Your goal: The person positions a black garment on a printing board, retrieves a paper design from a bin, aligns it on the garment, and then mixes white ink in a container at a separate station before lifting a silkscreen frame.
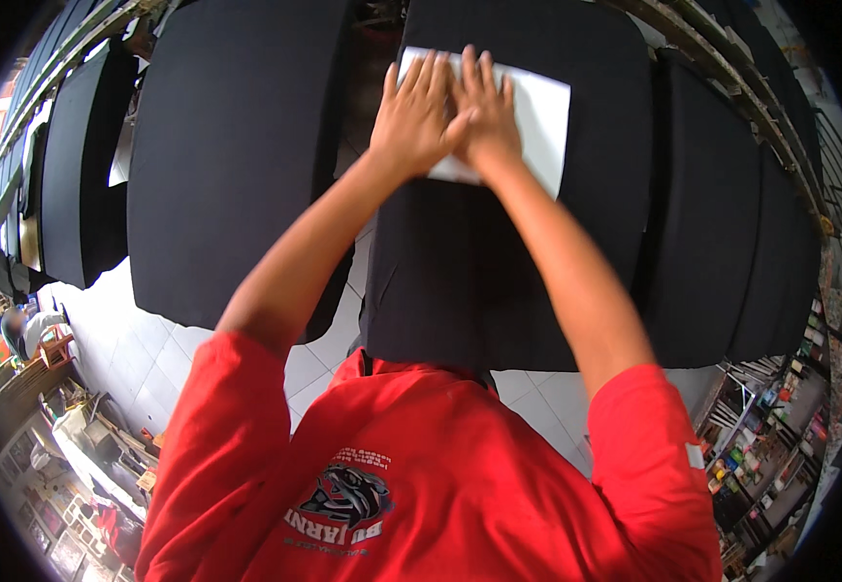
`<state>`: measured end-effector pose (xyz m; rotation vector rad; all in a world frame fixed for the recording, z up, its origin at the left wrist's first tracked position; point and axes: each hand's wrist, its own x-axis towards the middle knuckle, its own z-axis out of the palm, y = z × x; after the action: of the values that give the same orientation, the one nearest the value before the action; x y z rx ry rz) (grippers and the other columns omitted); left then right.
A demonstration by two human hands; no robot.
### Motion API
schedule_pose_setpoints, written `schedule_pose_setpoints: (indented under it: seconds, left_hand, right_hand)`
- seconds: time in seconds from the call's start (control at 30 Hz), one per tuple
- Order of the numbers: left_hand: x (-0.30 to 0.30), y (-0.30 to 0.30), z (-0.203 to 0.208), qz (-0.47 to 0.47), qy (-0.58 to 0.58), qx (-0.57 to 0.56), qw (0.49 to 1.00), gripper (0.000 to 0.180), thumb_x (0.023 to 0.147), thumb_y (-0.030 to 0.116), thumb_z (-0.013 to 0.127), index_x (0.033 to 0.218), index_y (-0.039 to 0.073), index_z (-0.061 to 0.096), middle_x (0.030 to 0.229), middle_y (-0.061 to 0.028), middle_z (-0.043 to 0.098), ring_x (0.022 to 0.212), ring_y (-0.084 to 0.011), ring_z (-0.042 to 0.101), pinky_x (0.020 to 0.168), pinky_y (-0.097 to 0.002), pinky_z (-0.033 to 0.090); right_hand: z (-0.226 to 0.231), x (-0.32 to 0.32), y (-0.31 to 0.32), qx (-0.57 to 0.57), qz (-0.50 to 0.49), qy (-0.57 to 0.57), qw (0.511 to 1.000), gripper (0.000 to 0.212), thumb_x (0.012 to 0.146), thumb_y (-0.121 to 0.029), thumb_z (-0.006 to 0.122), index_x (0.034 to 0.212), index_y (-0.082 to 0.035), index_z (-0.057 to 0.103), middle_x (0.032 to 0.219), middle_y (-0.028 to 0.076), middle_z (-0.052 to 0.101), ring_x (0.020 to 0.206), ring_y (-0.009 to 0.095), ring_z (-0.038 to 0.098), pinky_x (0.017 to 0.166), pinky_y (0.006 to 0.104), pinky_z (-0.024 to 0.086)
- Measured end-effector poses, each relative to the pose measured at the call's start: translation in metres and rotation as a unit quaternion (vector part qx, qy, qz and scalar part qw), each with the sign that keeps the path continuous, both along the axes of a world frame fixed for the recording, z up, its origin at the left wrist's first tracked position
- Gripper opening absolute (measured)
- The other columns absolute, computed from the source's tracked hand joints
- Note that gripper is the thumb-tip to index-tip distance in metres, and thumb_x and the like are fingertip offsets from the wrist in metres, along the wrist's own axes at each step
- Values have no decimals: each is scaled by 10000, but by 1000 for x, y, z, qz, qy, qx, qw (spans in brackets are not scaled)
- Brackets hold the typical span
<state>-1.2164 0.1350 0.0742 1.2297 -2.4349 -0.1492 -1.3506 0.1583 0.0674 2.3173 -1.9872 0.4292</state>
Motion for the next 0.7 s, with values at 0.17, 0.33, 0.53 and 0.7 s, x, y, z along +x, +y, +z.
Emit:
schedule_pose_setpoints:
  seconds: [0.17,0.33,0.53,0.7]
  left_hand:
    - [-106,-61,13,-3,41,43,998,848,919,609,315,1405,-84,350,1450,-247,383,1389,-355,304,1158,-477,160]
    - [-107,79,6,-57,-1,30,998,810,927,563,326,1419,-80,319,1475,-214,361,1388,-322,317,1158,-502,150]
    - [46,203,31,-26,-76,209,975,956,858,685,354,1424,-84,298,1462,-260,347,1396,-370,288,1127,-552,141]
    - [33,119,17,41,-79,25,996,859,887,617,383,1415,-59,341,1467,-235,359,1398,-359,284,1134,-537,131]
  right_hand:
    - [20,-95,-58,77,-55,28,995,691,885,-442,477,1466,-99,329,1553,219,177,1435,377,177,1147,512,196]
    - [17,-101,91,76,-58,2,995,671,863,-342,463,1487,-144,314,1584,146,128,1449,363,154,1124,583,187]
    - [32,40,200,240,11,-90,966,719,852,-397,481,1488,-126,281,1557,185,164,1446,391,132,1131,606,107]
    - [14,27,109,37,84,-49,995,587,920,-315,417,1458,-86,353,1558,191,201,1446,355,172,1154,528,139]
